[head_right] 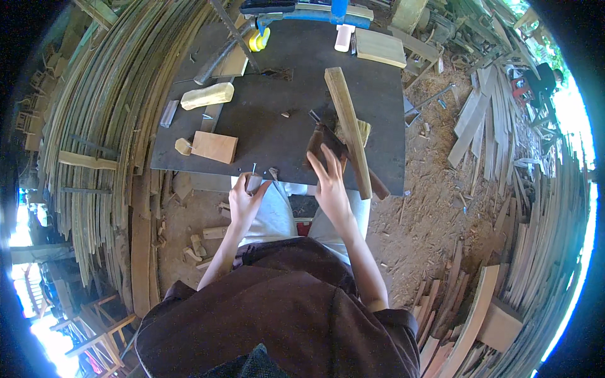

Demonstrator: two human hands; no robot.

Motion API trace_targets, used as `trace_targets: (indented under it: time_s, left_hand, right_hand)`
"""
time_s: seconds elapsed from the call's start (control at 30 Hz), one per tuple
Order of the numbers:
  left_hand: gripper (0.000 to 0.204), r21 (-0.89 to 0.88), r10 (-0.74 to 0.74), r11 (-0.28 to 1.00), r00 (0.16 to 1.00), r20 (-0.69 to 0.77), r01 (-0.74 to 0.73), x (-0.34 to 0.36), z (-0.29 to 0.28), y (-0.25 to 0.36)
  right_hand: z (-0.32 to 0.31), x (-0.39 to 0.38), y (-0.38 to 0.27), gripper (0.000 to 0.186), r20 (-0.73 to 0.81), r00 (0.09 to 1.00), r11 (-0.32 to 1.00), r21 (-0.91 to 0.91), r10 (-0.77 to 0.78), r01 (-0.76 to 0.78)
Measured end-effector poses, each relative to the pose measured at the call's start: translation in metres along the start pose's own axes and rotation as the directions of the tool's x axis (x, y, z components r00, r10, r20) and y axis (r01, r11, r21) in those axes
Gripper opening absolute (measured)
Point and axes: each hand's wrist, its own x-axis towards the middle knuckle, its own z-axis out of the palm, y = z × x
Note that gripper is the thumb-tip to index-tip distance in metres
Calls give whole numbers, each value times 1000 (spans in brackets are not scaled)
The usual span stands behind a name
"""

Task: The person uses a chisel and mallet to carve a small wooden block on a workbench. They repeatedly strike the chisel to remove wood shavings, then inspect the carved piece and continue shaping it.

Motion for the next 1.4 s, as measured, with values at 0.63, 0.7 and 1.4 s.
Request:
trace_targets:
  time_s: [0.63, 0.7, 1.4]
  left_hand:
    - [31, 169, 124, 978, 992, 6, -123, 26, 36, -15]
    - [31, 183, 146, 972, 989, 21, -148, 28, 37, -19]
    - [25, -177, 6, 984, 997, 83, 9, 38, 34, -14]
  right_hand:
    - [-24, -61, -55, 43, -18, 1000, 971, 238, 26, -21]
    - [-22, -61, -56, 42, -18, 1000, 971, 240, 20, -15]
    - [-23, -59, -55, 29, -72, 997, 971, 241, 28, -10]
